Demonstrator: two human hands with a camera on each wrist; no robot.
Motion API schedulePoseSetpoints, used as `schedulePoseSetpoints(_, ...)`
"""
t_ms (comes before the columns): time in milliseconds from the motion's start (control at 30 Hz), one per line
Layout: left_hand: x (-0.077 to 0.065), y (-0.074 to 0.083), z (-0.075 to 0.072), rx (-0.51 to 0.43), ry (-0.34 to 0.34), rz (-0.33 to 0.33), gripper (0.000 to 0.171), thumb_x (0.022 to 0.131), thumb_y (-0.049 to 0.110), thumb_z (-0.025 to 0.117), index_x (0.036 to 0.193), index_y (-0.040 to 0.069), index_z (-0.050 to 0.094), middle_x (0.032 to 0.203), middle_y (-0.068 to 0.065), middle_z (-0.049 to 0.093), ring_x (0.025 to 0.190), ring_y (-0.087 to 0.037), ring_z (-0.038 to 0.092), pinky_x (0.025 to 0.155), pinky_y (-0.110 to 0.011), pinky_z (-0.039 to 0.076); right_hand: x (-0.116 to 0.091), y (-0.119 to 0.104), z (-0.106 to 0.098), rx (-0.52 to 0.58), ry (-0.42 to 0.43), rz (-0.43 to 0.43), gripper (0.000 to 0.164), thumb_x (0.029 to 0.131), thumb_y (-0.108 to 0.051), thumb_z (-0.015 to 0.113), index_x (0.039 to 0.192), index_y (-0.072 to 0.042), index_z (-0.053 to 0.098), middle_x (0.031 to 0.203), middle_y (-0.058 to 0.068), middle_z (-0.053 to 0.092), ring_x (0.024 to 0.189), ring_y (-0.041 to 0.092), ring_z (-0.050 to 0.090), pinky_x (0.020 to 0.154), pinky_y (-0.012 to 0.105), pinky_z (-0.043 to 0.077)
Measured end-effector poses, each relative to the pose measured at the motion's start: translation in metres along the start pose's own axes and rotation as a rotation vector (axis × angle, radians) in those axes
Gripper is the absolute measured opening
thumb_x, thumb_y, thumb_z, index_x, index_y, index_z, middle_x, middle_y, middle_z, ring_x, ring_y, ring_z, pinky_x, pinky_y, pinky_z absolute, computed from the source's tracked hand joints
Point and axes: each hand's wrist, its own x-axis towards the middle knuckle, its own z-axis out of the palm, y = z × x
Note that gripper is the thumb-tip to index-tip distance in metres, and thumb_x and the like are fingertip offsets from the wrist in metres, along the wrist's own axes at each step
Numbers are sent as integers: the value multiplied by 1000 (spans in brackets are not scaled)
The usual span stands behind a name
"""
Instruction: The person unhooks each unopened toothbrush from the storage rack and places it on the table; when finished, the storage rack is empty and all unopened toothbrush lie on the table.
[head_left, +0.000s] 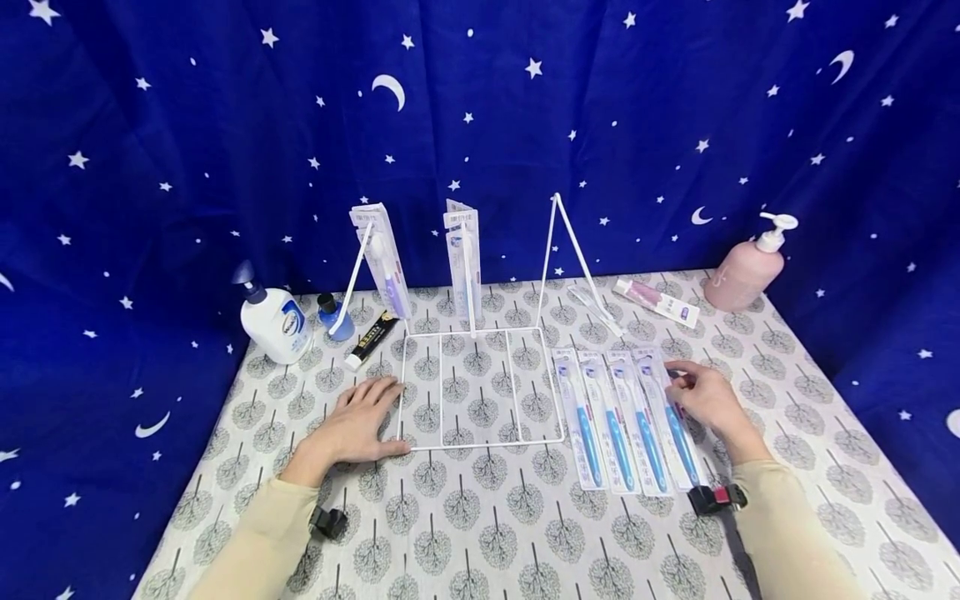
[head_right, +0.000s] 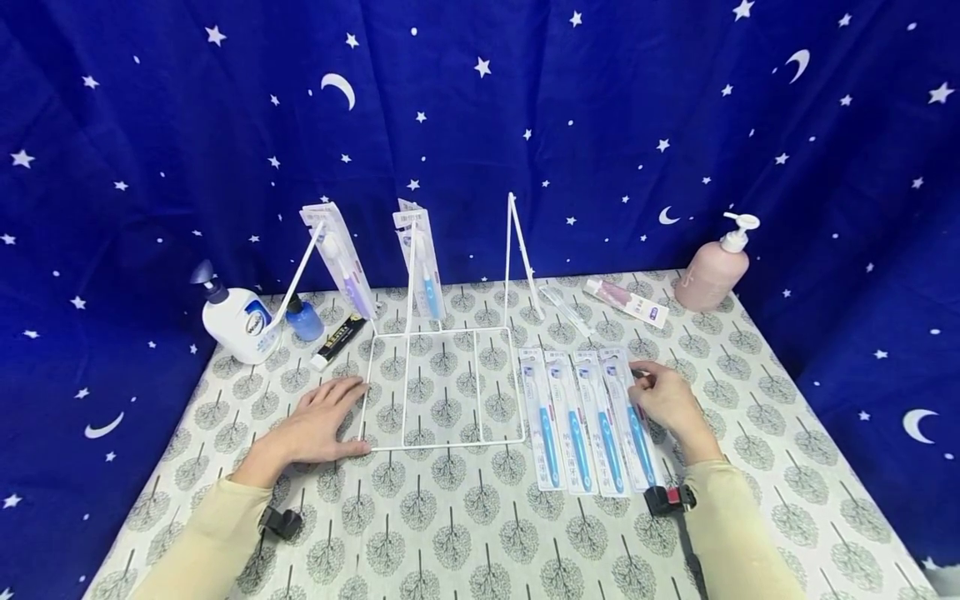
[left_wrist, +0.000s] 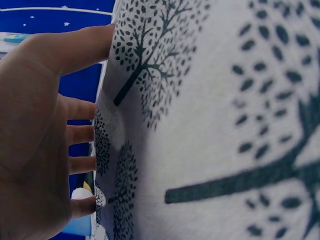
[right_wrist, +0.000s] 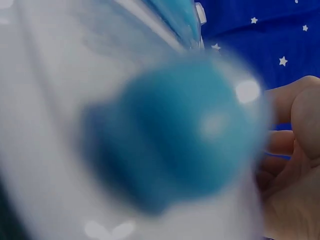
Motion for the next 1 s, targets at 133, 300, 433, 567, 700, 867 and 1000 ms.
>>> schedulePoseSetpoints(133,0,-1,1,1,-15,-5,100,69,76,52,145,17,24,151,-8,20,136,-32,21,105,-61,22,0,-6,-2,-60,-18,36,44,75,-9,56,118,-1,56,66,6,58,51,14,46,43,26,36)
schedulePoseSetpoints(300,1,-2,3,-1,-14,-9,101,68,77,51,145,18,23,151,-7,19,136,-32,20,106,-60,22,-2,-13,-5,-174,-24,100,42,75,-15,53,115,-5,59,76,12,63,64,27,53,49,33,40)
schedulePoseSetpoints(433,1,-2,3,-1,-11,-9,101,68,77,51,145,18,23,151,-7,19,136,-32,20,105,-60,22,-4,-16,-6,-226,-21,113,38,75,-18,55,111,-6,61,81,11,66,71,33,57,54,41,43)
schedulePoseSetpoints(567,1,-2,3,-5,-9,-10,101,68,76,52,145,17,24,151,-7,20,136,-32,21,105,-60,22,-5,-19,-7,-238,-8,108,36,75,-19,56,106,-4,63,82,13,67,73,36,58,55,43,43)
schedulePoseSetpoints(700,1,-2,3,-5,-6,-10,101,68,77,52,145,17,25,151,-8,20,135,-32,21,105,-60,22,-5,-19,-8,-228,-16,117,34,77,-21,58,104,-3,65,87,16,67,78,39,58,60,45,44)
schedulePoseSetpoints(867,1,-2,2,0,2,-4,101,67,77,51,144,17,25,151,-8,21,135,-32,22,105,-61,22,-7,-20,-7,-223,-10,117,34,78,-21,57,105,-3,64,88,16,67,79,40,58,62,47,44)
schedulePoseSetpoints(1000,0,-1,2,-4,7,2,101,67,77,52,144,17,26,150,-9,22,134,-33,23,104,-61,23,-8,-29,-8,-214,61,50,33,79,-18,55,106,-3,64,83,13,67,73,34,59,60,46,45)
